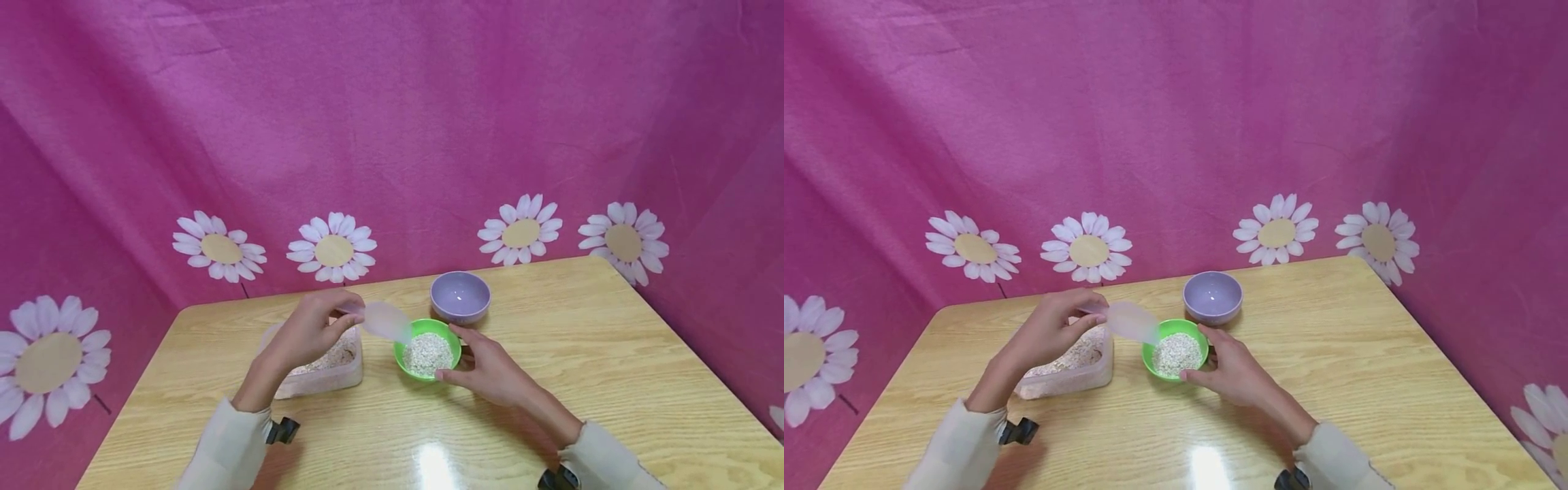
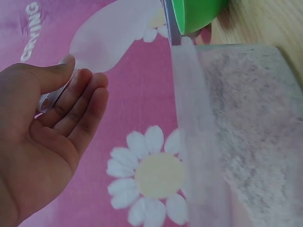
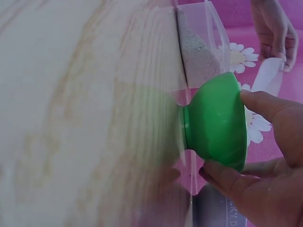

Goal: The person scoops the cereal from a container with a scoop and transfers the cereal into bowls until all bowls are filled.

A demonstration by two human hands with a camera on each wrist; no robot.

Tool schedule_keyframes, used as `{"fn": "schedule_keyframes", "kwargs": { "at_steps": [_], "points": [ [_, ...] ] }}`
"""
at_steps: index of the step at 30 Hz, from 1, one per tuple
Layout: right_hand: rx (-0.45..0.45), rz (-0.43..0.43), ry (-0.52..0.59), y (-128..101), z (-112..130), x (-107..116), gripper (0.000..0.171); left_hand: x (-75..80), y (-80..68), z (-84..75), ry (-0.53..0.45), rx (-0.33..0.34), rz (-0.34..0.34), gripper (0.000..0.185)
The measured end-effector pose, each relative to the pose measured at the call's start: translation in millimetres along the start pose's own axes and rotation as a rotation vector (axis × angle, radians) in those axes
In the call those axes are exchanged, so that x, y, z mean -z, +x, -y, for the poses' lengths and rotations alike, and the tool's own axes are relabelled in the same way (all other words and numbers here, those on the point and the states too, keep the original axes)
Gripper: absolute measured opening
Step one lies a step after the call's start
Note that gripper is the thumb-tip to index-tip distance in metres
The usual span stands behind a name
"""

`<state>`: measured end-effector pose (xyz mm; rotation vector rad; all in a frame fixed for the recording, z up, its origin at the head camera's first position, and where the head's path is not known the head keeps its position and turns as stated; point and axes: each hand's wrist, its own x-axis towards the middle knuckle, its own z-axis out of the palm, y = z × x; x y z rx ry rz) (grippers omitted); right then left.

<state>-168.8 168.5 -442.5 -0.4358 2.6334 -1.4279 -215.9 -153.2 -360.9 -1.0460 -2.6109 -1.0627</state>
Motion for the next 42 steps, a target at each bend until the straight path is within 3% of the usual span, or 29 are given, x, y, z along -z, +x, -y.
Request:
{"fn": "schedule_keyframes", "kwargs": {
  "at_steps": [5, 12, 16, 22, 31, 42],
  "points": [
    [0.011, -0.024, -0.066, -1, 4, 1, 0.092, 5.6, -20.4, 14.8, -0.015, 0.096, -0.085, 0.015],
    [0.164, -0.138, -0.174, 0, 19, 2, 0.079, 24.0, -53.4, 36.9, -0.011, 0.214, -0.164, 0.019],
    [0.163, -0.171, -0.213, 0, 32, -1, 0.079, 35.2, -69.1, 43.4, 0.001, 0.259, -0.189, 0.022],
    [0.148, -0.148, -0.188, 6, 45, -6, 0.082, 52.1, -88.9, 52.8, 0.031, 0.309, -0.242, 0.026],
    [0.125, -0.073, -0.14, 23, 60, -35, 0.083, 68.6, -106.5, 70.8, 0.134, 0.309, -0.214, 0.022],
    [0.185, 0.004, -0.05, 42, 76, -76, 0.084, 90.0, -105.2, 81.2, 0.281, 0.191, -0.112, 0.013]
  ]
}}
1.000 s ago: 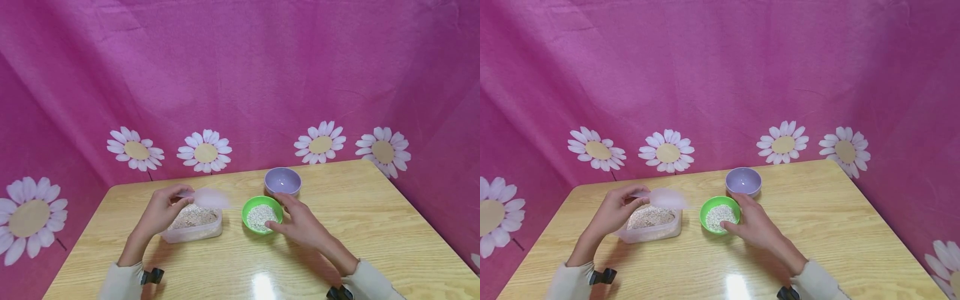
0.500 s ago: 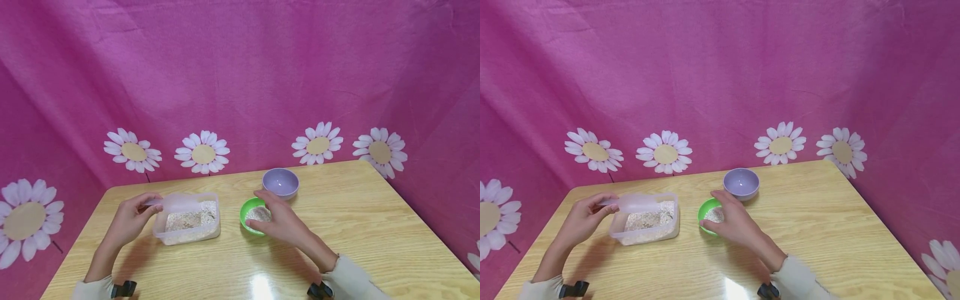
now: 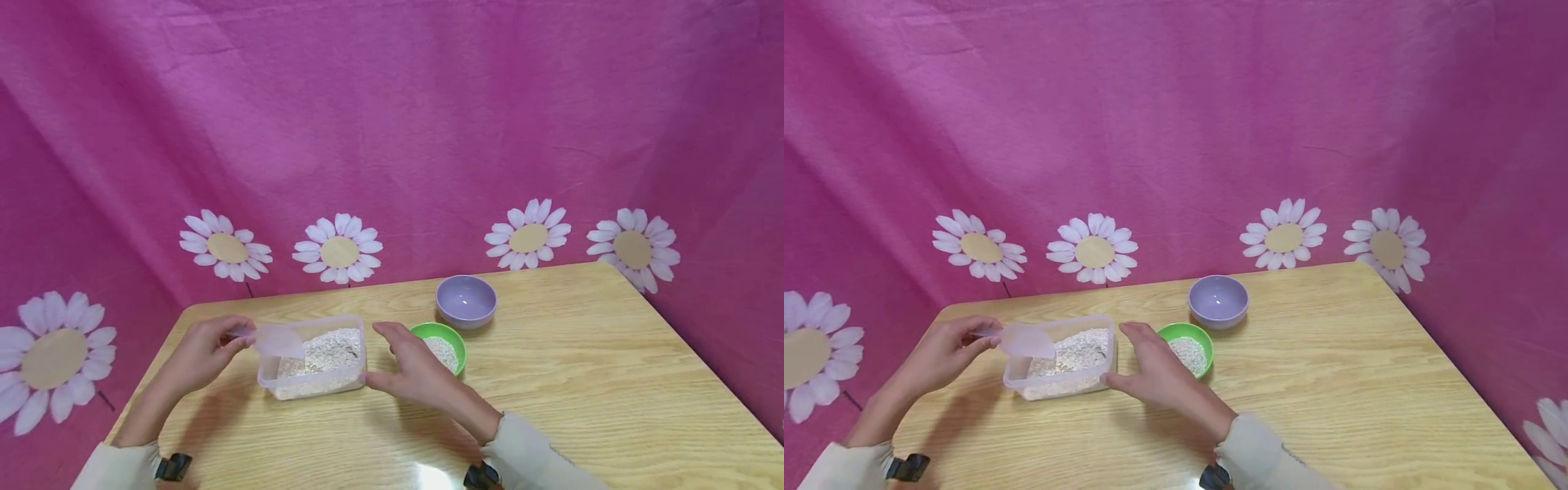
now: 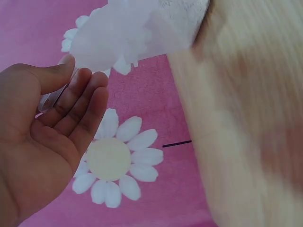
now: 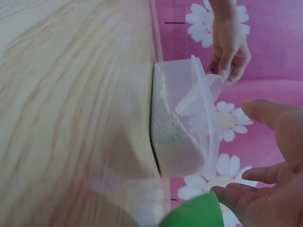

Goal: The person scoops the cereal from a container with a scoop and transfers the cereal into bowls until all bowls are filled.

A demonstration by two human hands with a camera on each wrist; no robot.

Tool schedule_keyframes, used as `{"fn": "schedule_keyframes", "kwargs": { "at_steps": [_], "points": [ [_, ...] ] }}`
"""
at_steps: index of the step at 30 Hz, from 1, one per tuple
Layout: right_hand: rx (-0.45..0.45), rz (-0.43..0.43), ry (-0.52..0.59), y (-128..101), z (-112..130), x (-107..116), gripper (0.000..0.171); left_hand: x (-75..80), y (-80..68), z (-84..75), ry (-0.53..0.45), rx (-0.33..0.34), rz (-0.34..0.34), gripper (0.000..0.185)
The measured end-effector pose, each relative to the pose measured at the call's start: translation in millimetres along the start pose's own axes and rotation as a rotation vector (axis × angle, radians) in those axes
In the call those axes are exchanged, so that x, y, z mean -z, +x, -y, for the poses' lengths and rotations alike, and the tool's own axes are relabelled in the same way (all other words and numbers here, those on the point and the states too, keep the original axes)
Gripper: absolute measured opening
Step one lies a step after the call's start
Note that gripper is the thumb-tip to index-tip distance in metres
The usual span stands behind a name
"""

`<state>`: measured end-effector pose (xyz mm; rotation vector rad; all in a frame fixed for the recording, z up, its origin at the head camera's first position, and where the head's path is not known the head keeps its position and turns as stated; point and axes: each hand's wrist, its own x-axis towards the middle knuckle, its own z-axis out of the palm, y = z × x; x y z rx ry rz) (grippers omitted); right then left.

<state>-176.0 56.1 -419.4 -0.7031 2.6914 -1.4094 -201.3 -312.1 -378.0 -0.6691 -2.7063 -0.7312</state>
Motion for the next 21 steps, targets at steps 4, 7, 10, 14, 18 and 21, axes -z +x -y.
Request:
{"fn": "schedule_keyframes", "kwargs": {
  "at_steps": [4, 7, 10, 14, 18, 21],
  "points": [
    [-0.003, 0.024, 0.009, 5, 2, -10, 0.089, 3.6, 8.1, -3.1, 0.044, -0.023, 0.061, 0.009],
    [-0.016, 0.038, 0.004, 8, 3, -16, 0.092, 3.6, 12.7, -6.7, 0.058, -0.042, 0.09, 0.008],
    [-0.025, 0.047, -0.003, 10, 3, -22, 0.095, 0.7, 14.3, -9.4, 0.065, -0.06, 0.112, 0.007],
    [-0.025, 0.05, -0.005, 14, 1, -29, 0.095, -6.6, 12.5, -11.4, 0.036, -0.055, 0.154, 0.008],
    [-0.006, 0.045, 0.012, 16, 0, -34, 0.091, -15.7, 9.5, -15.0, -0.04, -0.034, 0.185, 0.008],
    [-0.004, 0.039, 0.009, 17, -1, -36, 0.088, -22.1, 8.2, -20.3, -0.102, -0.022, 0.203, 0.009]
  ]
}}
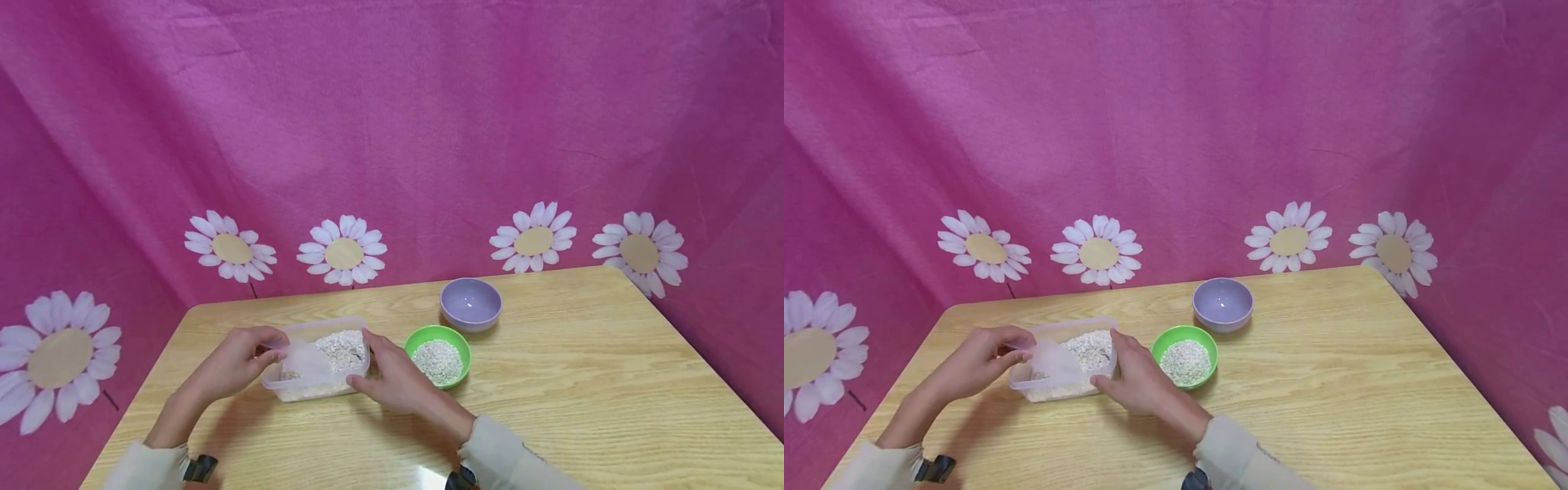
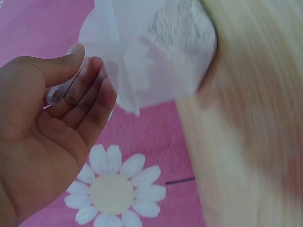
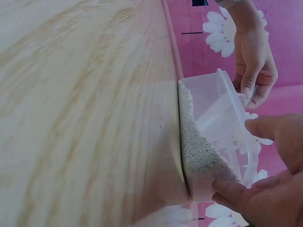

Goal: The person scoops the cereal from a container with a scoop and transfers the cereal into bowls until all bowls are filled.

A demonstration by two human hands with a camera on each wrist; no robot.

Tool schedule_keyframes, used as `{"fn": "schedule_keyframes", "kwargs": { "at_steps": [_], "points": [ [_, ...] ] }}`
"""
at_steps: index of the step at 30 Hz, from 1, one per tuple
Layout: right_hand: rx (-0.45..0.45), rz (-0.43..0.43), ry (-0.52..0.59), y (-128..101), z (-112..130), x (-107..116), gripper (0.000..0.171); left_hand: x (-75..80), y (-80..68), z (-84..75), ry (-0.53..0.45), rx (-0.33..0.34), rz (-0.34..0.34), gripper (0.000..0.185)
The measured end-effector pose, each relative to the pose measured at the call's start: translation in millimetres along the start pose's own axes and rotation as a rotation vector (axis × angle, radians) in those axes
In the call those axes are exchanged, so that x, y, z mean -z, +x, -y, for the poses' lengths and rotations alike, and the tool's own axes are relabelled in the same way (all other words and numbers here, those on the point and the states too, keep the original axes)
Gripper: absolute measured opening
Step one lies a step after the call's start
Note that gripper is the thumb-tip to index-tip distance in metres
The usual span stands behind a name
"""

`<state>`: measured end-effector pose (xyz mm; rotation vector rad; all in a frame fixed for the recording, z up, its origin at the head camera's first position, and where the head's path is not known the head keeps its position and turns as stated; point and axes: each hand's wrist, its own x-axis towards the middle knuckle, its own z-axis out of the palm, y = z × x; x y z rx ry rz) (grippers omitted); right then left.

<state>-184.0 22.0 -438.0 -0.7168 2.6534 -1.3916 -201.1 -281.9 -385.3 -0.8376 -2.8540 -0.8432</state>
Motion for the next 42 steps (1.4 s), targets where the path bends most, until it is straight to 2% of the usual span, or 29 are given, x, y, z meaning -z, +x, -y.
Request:
{"fn": "schedule_keyframes", "kwargs": {
  "at_steps": [5, 16, 22, 27, 33, 42],
  "points": [
    [0.001, -0.022, 0.012, 1, -1, -3, 0.083, -11.5, 0.5, -7.4, -0.081, 0.023, 0.008, 0.01],
    [0.005, -0.044, 0.029, 1, -4, -5, 0.08, -36.7, 5.2, -12.2, -0.187, 0.096, -0.031, 0.013],
    [-0.004, -0.055, 0.017, 1, -3, -6, 0.079, -46.2, 9.5, -16.4, -0.183, 0.128, -0.029, 0.01],
    [-0.002, -0.05, 0.0, 1, -3, -7, 0.08, -47.5, 11.1, -17.7, -0.166, 0.148, -0.026, 0.007],
    [0.002, -0.038, 0.035, 0, -4, -6, 0.082, -46.4, 10.6, -13.9, -0.177, 0.122, -0.034, 0.008],
    [-0.043, -0.017, 0.074, -3, 2, 6, 0.088, -35.9, -0.1, -4.6, -0.247, 0.119, -0.107, 0.013]
  ]
}}
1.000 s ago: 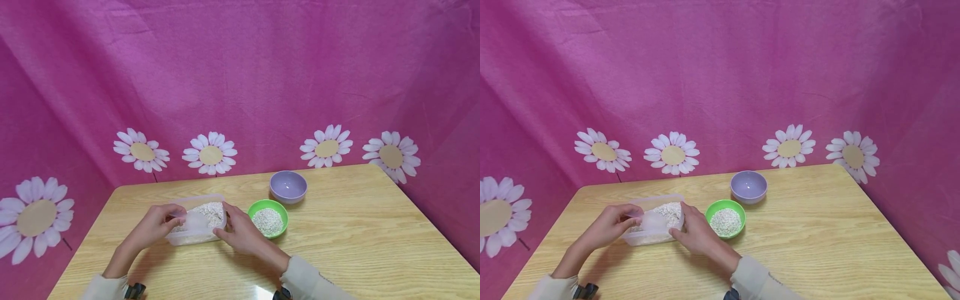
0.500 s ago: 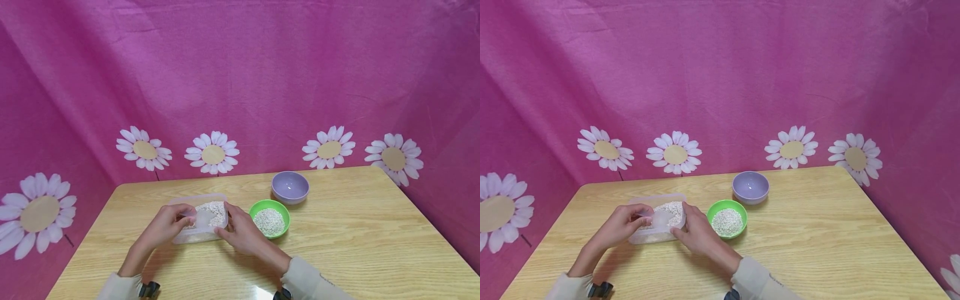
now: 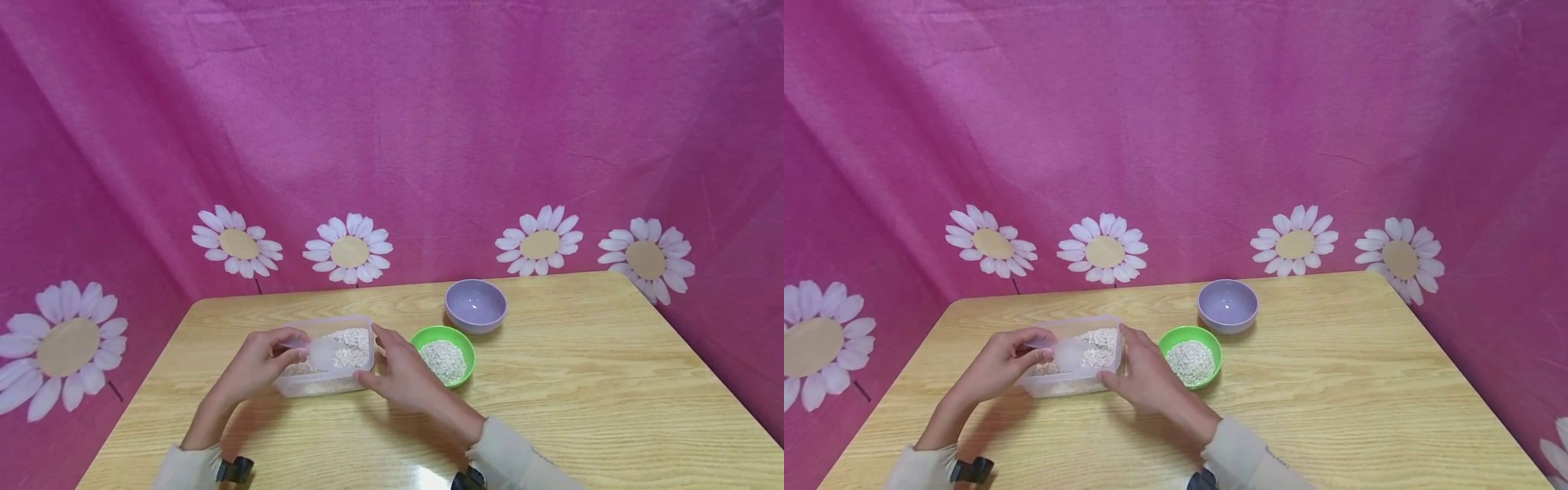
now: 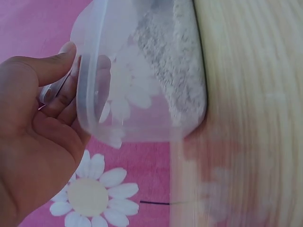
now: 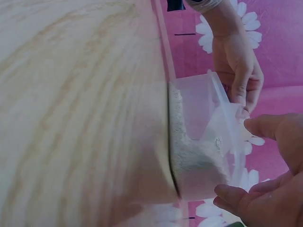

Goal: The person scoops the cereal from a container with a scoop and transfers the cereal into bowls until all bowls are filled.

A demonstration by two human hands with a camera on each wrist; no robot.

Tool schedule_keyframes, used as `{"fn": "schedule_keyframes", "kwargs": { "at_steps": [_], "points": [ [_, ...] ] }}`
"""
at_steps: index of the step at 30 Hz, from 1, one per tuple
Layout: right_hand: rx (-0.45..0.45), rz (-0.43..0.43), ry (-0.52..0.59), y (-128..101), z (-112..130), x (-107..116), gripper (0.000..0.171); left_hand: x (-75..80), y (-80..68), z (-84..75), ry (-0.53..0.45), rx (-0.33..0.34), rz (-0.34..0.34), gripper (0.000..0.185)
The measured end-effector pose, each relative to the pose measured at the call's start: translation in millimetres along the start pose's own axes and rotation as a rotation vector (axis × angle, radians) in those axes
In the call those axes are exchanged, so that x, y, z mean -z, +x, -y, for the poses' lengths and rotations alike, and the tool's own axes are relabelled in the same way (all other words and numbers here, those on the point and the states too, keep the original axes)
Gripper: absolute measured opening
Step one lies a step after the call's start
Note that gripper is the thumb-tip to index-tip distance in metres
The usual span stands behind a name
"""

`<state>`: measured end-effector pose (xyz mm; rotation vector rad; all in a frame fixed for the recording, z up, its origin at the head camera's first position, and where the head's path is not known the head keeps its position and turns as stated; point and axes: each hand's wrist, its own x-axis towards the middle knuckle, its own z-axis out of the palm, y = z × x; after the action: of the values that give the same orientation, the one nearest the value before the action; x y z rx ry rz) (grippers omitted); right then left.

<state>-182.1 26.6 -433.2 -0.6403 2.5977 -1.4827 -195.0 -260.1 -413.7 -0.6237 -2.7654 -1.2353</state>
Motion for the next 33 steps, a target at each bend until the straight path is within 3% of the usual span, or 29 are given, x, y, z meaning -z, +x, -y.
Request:
{"fn": "schedule_keyframes", "kwargs": {
  "at_steps": [6, 15, 25, 33],
  "points": [
    [-0.015, -0.011, 0.045, -3, 1, 9, 0.086, 12.7, -5.3, 6.4, -0.066, 0.034, -0.039, 0.016],
    [-0.025, -0.042, 0.045, -6, 0, 24, 0.083, 26.1, -12.5, 20.7, -0.076, 0.085, -0.106, 0.023],
    [-0.04, -0.079, -0.085, -12, -2, 42, 0.083, 36.5, -15.8, 17.9, -0.084, 0.109, -0.164, 0.021],
    [-0.03, -0.067, -0.16, -20, -10, 63, 0.082, 29.4, -5.9, 11.8, -0.147, 0.072, -0.189, 0.023]
  ]
}}
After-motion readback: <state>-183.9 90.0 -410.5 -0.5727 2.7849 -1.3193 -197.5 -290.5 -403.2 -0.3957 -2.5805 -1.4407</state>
